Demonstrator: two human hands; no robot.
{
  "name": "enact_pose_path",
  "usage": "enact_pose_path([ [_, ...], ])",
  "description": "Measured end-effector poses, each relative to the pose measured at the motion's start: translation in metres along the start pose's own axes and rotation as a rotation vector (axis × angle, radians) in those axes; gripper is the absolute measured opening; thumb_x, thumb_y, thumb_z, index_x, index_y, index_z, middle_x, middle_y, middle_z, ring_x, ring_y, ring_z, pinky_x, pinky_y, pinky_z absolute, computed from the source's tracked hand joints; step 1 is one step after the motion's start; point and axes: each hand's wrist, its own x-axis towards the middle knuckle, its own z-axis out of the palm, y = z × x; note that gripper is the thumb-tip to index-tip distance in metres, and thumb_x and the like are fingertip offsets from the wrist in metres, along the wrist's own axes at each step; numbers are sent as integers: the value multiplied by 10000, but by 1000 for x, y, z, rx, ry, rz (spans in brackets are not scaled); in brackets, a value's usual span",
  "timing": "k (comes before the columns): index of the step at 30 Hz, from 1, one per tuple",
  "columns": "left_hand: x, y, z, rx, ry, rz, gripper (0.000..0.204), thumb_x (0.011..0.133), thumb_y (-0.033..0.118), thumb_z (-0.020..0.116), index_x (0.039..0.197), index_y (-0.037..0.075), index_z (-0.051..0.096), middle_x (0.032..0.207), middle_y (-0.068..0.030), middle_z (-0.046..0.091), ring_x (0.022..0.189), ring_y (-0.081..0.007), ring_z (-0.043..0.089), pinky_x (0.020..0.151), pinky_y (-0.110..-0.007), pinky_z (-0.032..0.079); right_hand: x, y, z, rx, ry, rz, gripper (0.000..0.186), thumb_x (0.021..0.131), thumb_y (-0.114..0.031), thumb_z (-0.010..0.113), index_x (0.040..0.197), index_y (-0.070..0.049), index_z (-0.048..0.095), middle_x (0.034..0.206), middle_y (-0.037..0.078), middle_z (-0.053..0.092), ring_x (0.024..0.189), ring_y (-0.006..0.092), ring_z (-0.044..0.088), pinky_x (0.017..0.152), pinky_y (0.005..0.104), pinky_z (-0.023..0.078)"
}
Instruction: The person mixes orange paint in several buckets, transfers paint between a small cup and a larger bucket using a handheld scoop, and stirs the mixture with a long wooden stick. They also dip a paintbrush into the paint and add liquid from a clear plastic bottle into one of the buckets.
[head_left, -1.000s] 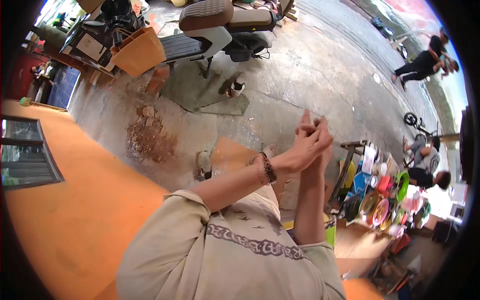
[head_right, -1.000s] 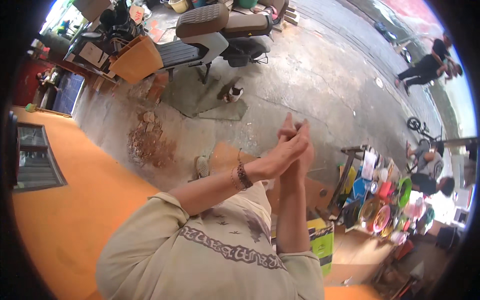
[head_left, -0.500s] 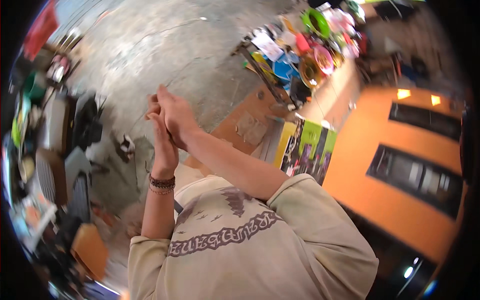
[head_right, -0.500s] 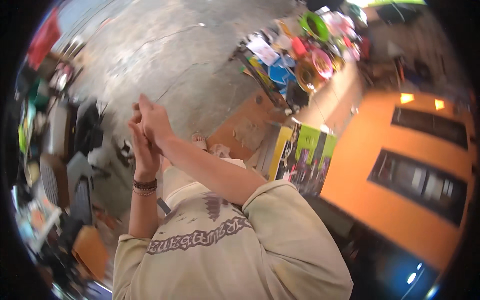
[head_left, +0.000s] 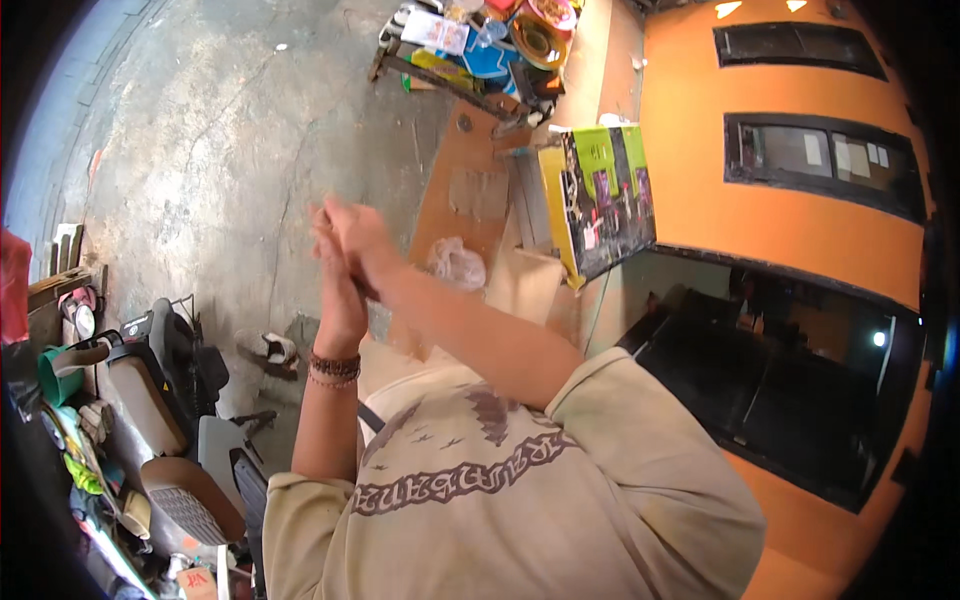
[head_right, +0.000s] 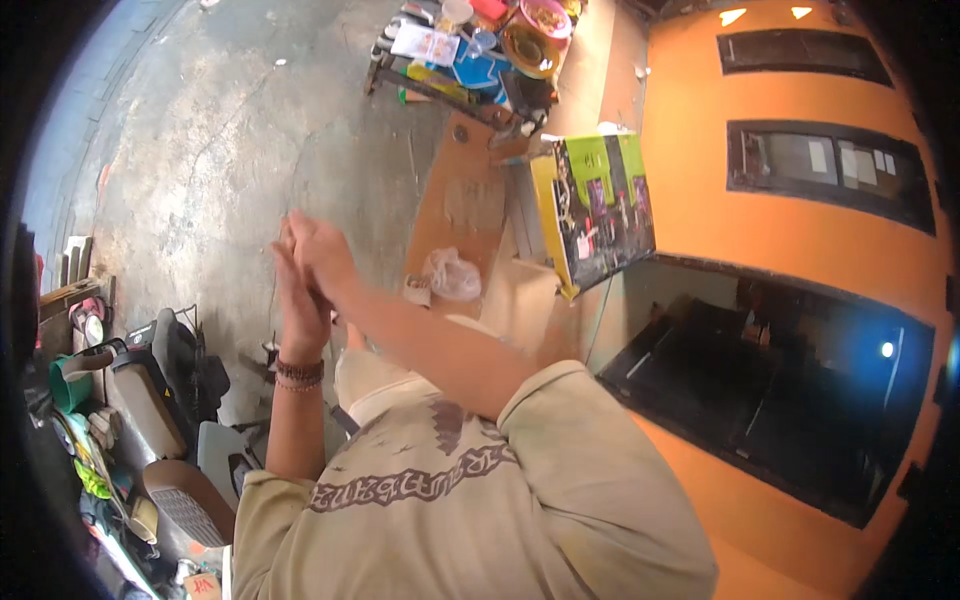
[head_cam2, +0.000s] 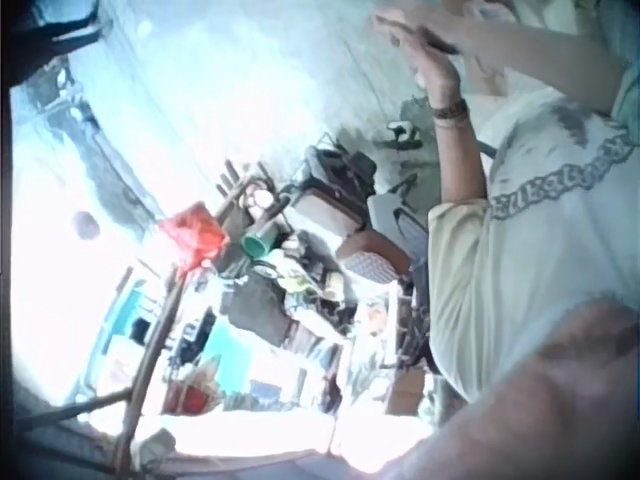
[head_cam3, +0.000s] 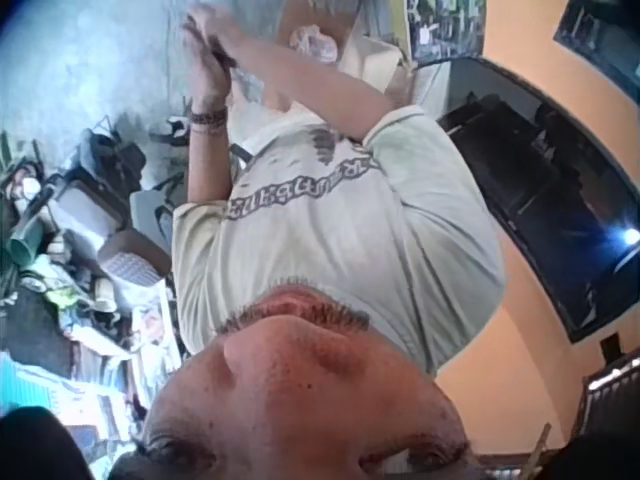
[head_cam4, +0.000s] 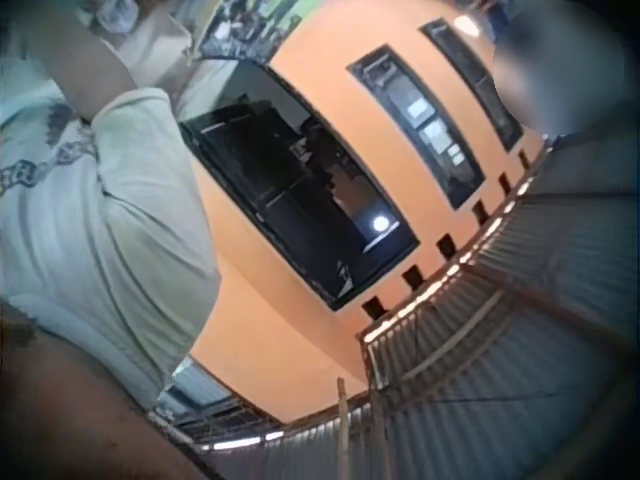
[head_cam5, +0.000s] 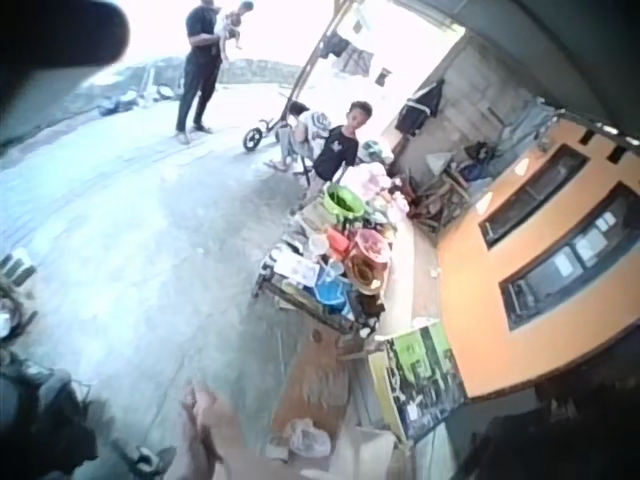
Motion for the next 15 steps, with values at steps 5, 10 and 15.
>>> enact_pose_path([
  [5, -13, -4, 29, 43, -40, -31, 724, 924, 540, 219, 1409, 42, 19, 1468, -103, 94, 1346, -209, 125, 1087, -329, 132, -6, 5, -28, 228, 54, 271, 456, 886, -496, 435, 816, -51, 513, 655, 75, 533, 728, 167, 536, 658, 323, 418],
  [10, -17, -49, 23, 12, -239, -109, 721, 924, 543, 210, 1406, 29, 59, 1451, -104, 151, 1334, -201, 161, 1077, -326, 158, -38, -1, -63, 280, 61, 197, 524, 900, -476, 430, 1134, -13, 504, 794, 73, 587, 794, 151, 539, 727, 301, 422],
  [15, -17, -77, 58, -24, -227, -232, 732, 913, 571, 203, 1406, 36, 118, 1411, -103, 261, 1302, -187, 247, 1060, -307, 195, -68, 4, -115, 254, 37, 61, 435, 926, -390, 430, 1078, 8, 520, 876, 76, 594, 794, 114, 528, 715, 242, 427],
])
